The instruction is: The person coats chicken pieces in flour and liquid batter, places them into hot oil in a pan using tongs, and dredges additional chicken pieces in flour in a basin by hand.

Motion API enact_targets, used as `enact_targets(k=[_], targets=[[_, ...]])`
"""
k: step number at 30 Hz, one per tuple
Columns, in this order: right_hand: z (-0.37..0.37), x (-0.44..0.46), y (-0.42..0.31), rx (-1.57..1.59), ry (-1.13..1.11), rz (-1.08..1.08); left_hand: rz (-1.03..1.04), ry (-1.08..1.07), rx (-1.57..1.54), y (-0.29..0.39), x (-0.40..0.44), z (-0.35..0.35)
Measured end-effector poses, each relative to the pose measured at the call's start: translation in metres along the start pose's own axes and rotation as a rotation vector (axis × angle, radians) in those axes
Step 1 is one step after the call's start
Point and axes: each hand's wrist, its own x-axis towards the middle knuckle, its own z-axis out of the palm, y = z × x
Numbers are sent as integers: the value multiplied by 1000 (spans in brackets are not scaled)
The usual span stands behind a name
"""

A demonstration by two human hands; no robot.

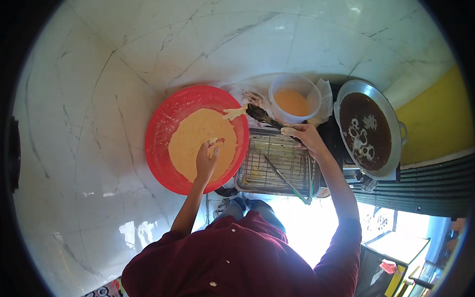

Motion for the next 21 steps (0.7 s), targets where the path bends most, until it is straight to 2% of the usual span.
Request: enact_targets(k=[3, 5, 6, 8, 10, 11, 12, 14, 15, 17, 21], targets=[[-25, -17, -21, -106, 216, -122, 79, -95, -119, 22, 34, 27], [-43, -20, -29, -101, 278, -163, 252, -83, -106, 36, 56, 46], [-52, -21, -33, -103, 318, -207, 260, -97, -114, 38, 66, 58], [-66, -14, -38, -142, 374, -172, 379, -47, -67, 40, 86, 81], [-80, 8, -26, -271, 466, -483, 413, -57, -51, 52, 103, 97], [-90, 21, -19, -426, 579, -419, 439, -56, -28, 58, 110, 104], [-89, 24, -21, -425, 588, -417, 445, -61, -33, 61, 118, 111], [-74, 35, -28, -727, 718, -341, 607, -97, -39, 65, 133, 125], [-70, 43, -25, -787, 753, -350, 610, -99, -43, 63, 140, 135], [-62, 64, -21, -879, 748, -321, 671, -185, -50, 54, 152, 152], [-62, 107, 1, -1114, 720, -303, 627, -305, -51, 52, 156, 159]])
